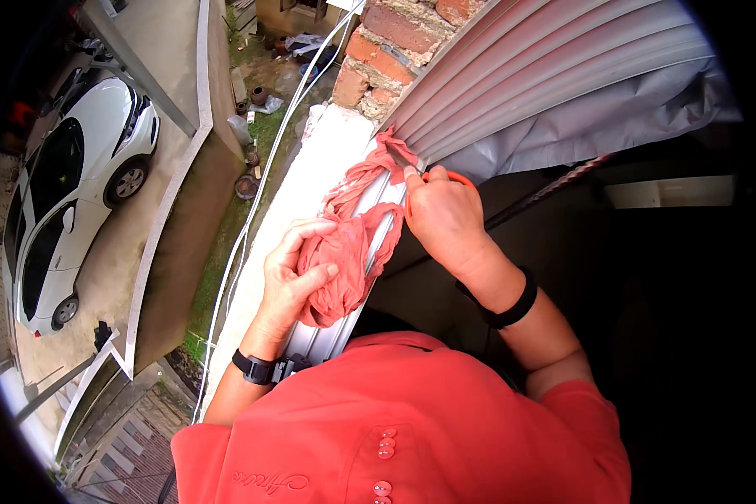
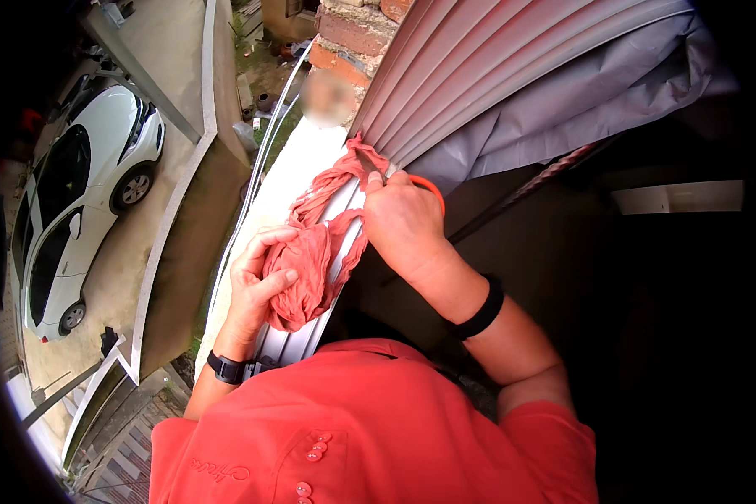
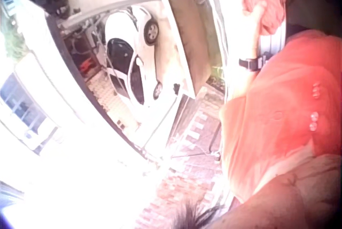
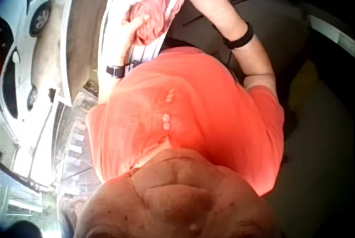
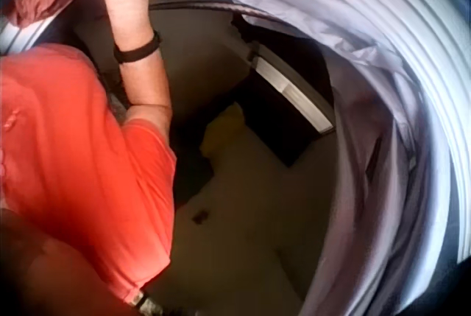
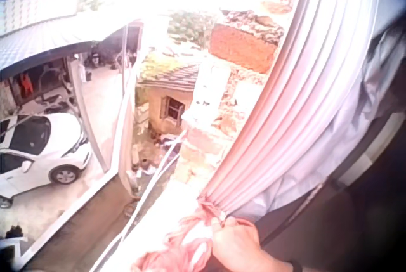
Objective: The person brushes the top of a window frame with a wooden hand brush. They then cut a red cloth into pieces using orange-handled scissors.
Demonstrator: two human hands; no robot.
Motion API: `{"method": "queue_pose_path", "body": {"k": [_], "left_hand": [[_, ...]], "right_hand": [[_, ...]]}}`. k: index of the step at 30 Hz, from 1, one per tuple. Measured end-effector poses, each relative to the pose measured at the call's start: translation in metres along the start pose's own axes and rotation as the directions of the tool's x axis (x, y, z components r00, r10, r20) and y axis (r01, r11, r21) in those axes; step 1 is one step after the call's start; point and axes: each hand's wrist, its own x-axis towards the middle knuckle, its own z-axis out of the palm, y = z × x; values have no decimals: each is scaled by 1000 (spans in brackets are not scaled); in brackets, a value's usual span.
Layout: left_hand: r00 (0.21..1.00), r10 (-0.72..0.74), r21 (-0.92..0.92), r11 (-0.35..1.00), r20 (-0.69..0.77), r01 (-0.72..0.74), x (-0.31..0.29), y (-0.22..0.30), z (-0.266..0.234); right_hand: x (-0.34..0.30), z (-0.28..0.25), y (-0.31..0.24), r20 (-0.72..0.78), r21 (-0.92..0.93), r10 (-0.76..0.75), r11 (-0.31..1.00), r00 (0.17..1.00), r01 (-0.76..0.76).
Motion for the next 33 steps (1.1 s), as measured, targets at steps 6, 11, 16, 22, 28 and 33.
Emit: {"method": "queue_pose_path", "body": {"k": [6,11,16,22,28,33], "left_hand": [[991,-93,-4,996,91,94,-3,-14,-13],[992,-72,12,997,103,71,-3,-9,-10],[944,-54,220,975,327,-21,-11,-7,3],[946,-85,148,988,313,40,-13,-4,12],[928,-226,33,973,297,227,-9,12,0],[936,-150,98,987,318,125,-3,18,1]], "right_hand": [[-17,-10,5,52,163,14,986,999,-22],[-22,-1,-3,12,195,78,978,997,-79],[-15,6,-3,-67,117,60,992,996,-52],[-3,15,-2,-89,135,56,990,994,-44],[-6,16,10,-6,267,148,953,989,-141],[-18,21,17,-245,467,102,884,964,25]]}}
